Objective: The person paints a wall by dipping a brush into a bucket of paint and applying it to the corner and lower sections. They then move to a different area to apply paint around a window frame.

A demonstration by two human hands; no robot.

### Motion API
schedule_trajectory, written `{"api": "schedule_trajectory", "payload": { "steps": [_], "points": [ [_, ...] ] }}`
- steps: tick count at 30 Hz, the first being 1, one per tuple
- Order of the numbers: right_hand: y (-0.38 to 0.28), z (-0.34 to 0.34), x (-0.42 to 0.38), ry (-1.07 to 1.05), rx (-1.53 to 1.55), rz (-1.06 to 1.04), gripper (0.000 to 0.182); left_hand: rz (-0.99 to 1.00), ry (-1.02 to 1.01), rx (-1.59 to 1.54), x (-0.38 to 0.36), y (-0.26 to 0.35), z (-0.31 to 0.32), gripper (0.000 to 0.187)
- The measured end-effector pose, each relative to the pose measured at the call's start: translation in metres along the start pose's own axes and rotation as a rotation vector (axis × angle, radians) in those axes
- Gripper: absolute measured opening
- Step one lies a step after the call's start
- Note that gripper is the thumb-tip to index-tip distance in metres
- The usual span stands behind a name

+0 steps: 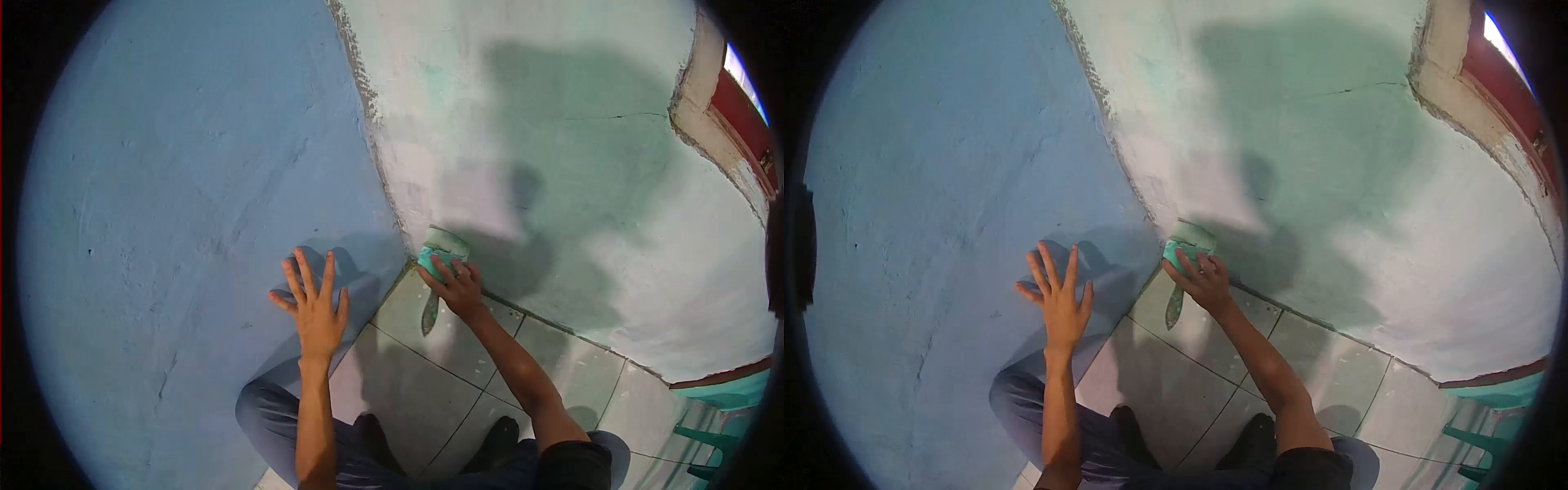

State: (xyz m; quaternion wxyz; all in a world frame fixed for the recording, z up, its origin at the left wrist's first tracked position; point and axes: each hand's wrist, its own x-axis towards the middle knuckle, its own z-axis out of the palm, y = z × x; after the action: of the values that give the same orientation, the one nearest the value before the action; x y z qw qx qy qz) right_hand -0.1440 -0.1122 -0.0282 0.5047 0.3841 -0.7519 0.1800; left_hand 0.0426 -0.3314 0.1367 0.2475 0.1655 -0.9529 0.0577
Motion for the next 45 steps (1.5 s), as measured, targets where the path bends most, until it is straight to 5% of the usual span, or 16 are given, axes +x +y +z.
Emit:
{"api": "schedule_trajectory", "payload": {
  "steps": [7, 20, 23, 27, 35, 45],
  "points": [
    [-0.003, 0.037, -0.080, -0.448, -0.052, -0.038, 0.051, 0.027, -0.013, 0.034, -0.002, -0.005, 0.002, 0.076],
    [-0.019, 0.028, -0.080, -0.502, 0.181, 0.152, 0.050, 0.038, -0.005, 0.031, -0.004, 0.003, 0.004, 0.073],
    [-0.016, 0.030, -0.075, -0.706, 0.276, 0.223, 0.053, 0.050, -0.042, 0.021, -0.005, 0.005, 0.006, 0.073],
    [0.002, 0.033, -0.071, -0.661, 0.213, 0.203, 0.051, 0.074, -0.047, 0.023, -0.007, 0.003, 0.010, 0.073],
    [-0.001, -0.002, -0.017, -0.104, 0.069, -0.080, 0.045, 0.062, -0.059, 0.015, -0.007, 0.004, 0.012, 0.072],
    [-0.002, 0.030, -0.088, -0.605, -0.054, -0.125, 0.051, 0.033, -0.083, 0.033, -0.007, 0.003, 0.015, 0.071]
  ]
}}
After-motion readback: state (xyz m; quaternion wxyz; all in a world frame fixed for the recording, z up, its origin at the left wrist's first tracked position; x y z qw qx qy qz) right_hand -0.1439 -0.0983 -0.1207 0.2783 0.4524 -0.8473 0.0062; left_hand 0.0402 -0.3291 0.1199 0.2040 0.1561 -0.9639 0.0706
